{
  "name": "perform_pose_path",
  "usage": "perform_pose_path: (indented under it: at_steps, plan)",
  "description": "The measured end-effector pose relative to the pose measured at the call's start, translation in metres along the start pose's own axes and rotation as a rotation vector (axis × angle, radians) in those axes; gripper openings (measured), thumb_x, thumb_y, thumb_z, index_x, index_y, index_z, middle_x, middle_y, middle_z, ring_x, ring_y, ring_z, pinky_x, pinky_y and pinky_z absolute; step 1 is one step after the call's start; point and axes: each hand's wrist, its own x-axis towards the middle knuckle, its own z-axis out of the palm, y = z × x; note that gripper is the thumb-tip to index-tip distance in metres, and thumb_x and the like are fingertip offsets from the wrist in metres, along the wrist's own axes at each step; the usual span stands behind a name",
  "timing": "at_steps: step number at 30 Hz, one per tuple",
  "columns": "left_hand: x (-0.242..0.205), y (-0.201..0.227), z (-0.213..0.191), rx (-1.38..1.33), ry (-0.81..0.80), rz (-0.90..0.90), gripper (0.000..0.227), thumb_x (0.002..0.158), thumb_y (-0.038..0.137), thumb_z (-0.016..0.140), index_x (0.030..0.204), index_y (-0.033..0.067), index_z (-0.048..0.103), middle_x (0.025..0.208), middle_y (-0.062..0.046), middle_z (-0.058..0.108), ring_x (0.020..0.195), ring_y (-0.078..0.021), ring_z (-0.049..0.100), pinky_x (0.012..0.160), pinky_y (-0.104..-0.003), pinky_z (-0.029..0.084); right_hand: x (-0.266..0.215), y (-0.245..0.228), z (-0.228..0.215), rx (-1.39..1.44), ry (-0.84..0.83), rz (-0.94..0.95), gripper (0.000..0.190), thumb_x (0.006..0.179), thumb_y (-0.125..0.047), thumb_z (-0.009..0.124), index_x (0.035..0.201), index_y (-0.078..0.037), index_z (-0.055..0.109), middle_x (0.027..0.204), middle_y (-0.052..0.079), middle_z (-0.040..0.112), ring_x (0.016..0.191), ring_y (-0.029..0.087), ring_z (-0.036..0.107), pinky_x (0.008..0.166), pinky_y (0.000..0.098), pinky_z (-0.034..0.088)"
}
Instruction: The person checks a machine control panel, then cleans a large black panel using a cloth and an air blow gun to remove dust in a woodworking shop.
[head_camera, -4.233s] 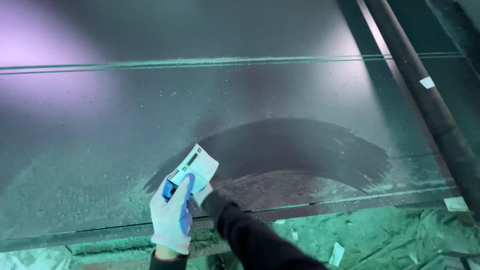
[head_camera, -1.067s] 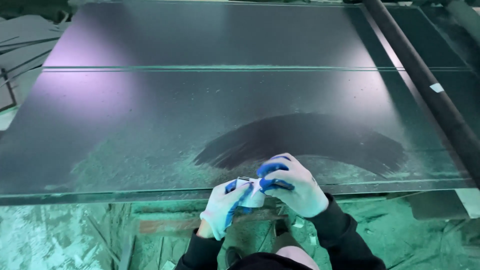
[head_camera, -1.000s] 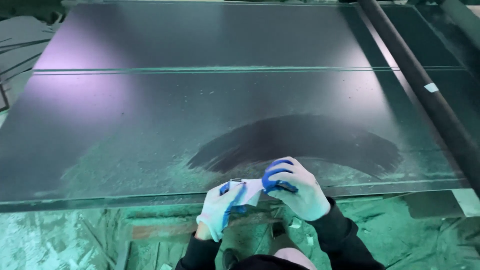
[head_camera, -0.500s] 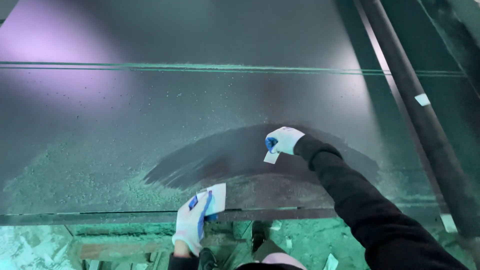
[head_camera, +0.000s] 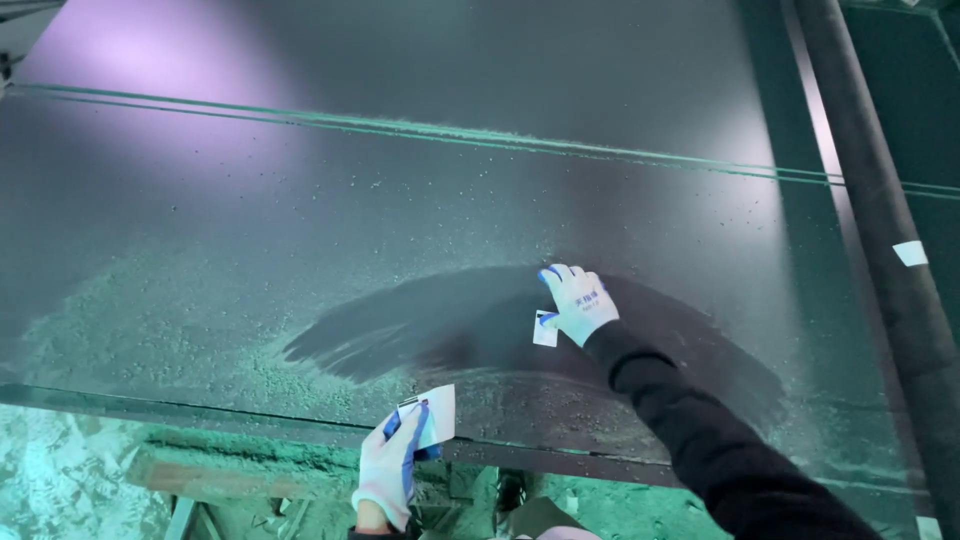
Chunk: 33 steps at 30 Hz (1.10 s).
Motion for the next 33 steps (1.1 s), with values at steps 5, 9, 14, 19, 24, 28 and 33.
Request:
perform_pose_path:
  at_steps: [5,9,14,19,24,28,33]
  plan:
    - [-0.01,0.002,0.015,0.053,-0.029,-0.005,0.037,0.103,0.013,0.088,0.132,-0.0108,0.089,0.112,-0.02,0.086,0.086,-0.0296,0.071,0.065,-0.045,0.064,-0.062,-0.045,0.078,-0.306,0.241,-0.078,0.057,0.1,-0.034,0.069,0.156,-0.023,0.073,0.161,0.005,0.069,0.151,0.035,0.062,0.113,0.0532,0.051]
    - [-0.009,0.014,0.018,0.079,-0.013,-0.002,0.041,0.103,0.012,0.086,0.136,-0.0107,0.089,0.118,-0.022,0.089,0.099,-0.0309,0.078,0.072,-0.046,0.068,-0.095,-0.091,0.081,0.137,0.134,0.139,0.09,0.114,-0.063,0.059,0.184,-0.01,0.038,0.192,0.024,0.032,0.173,0.057,0.031,0.137,0.0689,0.033]
    - [0.005,-0.003,0.013,0.087,-0.072,0.025,0.038,0.102,0.015,0.089,0.132,-0.0073,0.093,0.107,-0.016,0.087,0.089,-0.0247,0.073,0.063,-0.045,0.065,-0.052,-0.089,0.057,0.226,0.1,0.238,0.086,0.12,-0.058,0.047,0.18,0.003,0.036,0.193,0.027,0.026,0.178,0.047,0.023,0.147,0.0584,0.015]
    - [0.009,0.016,0.002,0.169,-0.147,0.038,0.034,0.102,0.013,0.089,0.129,-0.0063,0.095,0.12,-0.012,0.091,0.107,-0.0183,0.076,0.098,-0.036,0.064,-0.103,-0.116,0.076,0.182,0.194,0.3,0.087,0.118,-0.054,0.052,0.186,-0.005,0.029,0.194,0.021,0.028,0.18,0.038,0.026,0.146,0.0544,0.019]
    - [0.016,0.047,-0.016,0.164,-0.151,-0.014,0.038,0.102,0.015,0.089,0.133,-0.0067,0.093,0.113,-0.017,0.089,0.099,-0.0273,0.077,0.072,-0.05,0.069,-0.053,-0.095,0.097,0.162,0.135,0.439,0.087,0.118,-0.06,0.046,0.186,-0.009,0.03,0.195,0.018,0.025,0.18,0.04,0.023,0.146,0.0557,0.018]
    - [0.036,0.073,-0.015,0.295,-0.192,0.081,0.031,0.102,0.013,0.09,0.126,-0.0058,0.096,0.122,-0.012,0.094,0.113,-0.0192,0.078,0.106,-0.035,0.061,-0.046,-0.115,0.093,0.118,0.2,0.517,0.088,0.115,-0.059,0.054,0.181,-0.003,0.038,0.193,0.025,0.03,0.176,0.045,0.031,0.144,0.0598,0.025]
    - [0.07,0.084,0.036,0.075,-0.362,0.258,0.032,0.102,0.008,0.086,0.13,-0.0063,0.092,0.123,-0.016,0.092,0.113,-0.0229,0.08,0.099,-0.043,0.067,-0.112,-0.132,0.108,0.276,0.337,0.439,0.075,0.113,-0.047,0.063,0.178,-0.012,0.049,0.191,0.011,0.042,0.175,0.033,0.039,0.144,0.0534,0.025]
